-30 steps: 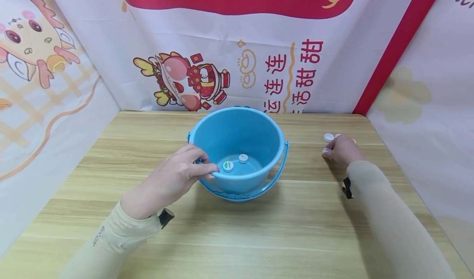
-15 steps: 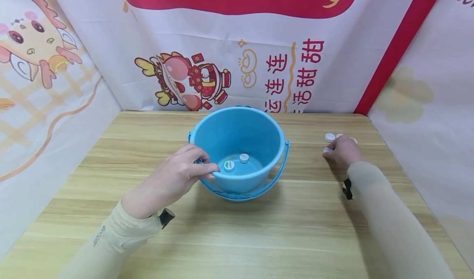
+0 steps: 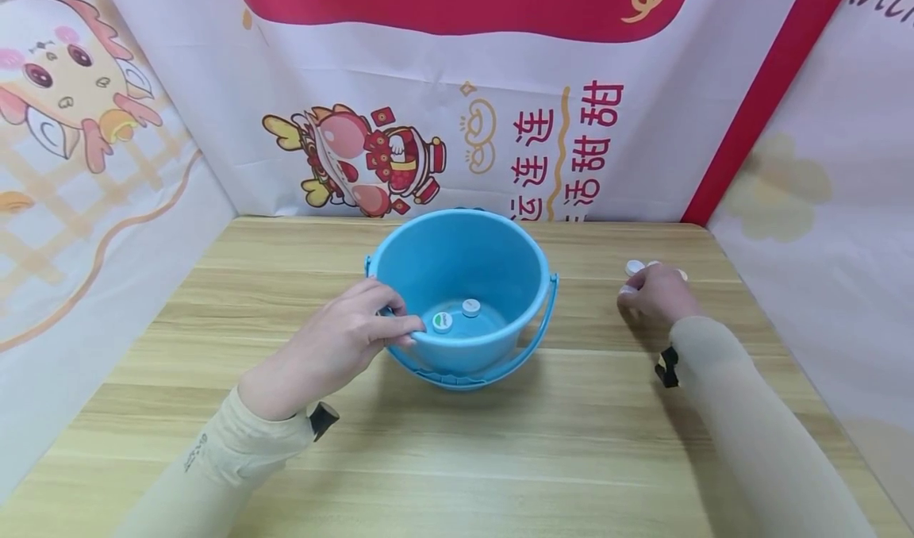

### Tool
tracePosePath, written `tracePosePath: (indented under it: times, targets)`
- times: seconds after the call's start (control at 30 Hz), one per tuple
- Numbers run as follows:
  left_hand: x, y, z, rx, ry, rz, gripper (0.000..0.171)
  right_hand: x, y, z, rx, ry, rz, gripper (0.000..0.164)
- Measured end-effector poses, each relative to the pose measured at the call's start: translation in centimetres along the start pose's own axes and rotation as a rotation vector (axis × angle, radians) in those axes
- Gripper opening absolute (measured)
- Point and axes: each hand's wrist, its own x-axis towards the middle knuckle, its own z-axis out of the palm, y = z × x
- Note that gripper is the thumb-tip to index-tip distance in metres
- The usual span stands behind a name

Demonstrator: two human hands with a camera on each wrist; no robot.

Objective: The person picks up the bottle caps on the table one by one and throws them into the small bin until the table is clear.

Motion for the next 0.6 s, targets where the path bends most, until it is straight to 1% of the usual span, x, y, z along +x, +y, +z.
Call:
tracePosePath:
  times: [0.17, 0.23, 0.3, 0.43, 0.6]
  targets:
    - [0.0, 0.1, 0.1, -0.004, 0.006, -0.007, 0.032, -0.5, -1.4, -1.5, 0.027, 0.02, -0.039, 0.046]
    - [0.0, 0.1, 0.1, -0.006, 0.011, -0.009, 0.032, -0.8, -2.2, -2.3, 0.033, 0.045, -0.064, 0.049]
    - [-0.1, 0.1, 0.2, -0.009, 0.018, -0.01, 0.032, -1.1, -3.2, -3.3, 0.052, 0.066, -0.066, 0.054]
    - [-0.2, 0.1, 0.2, -0.015, 0.032, -0.007, 0.032, -2.1, -5.5, -5.1, 0.079, 0.13, -0.063, 0.061]
    - [-0.3, 0.0, 0.3, -0.022, 0.035, 0.002, 0.033, -3.4, -9.1, -7.2, 0.113, 0.216, -0.095, 0.063]
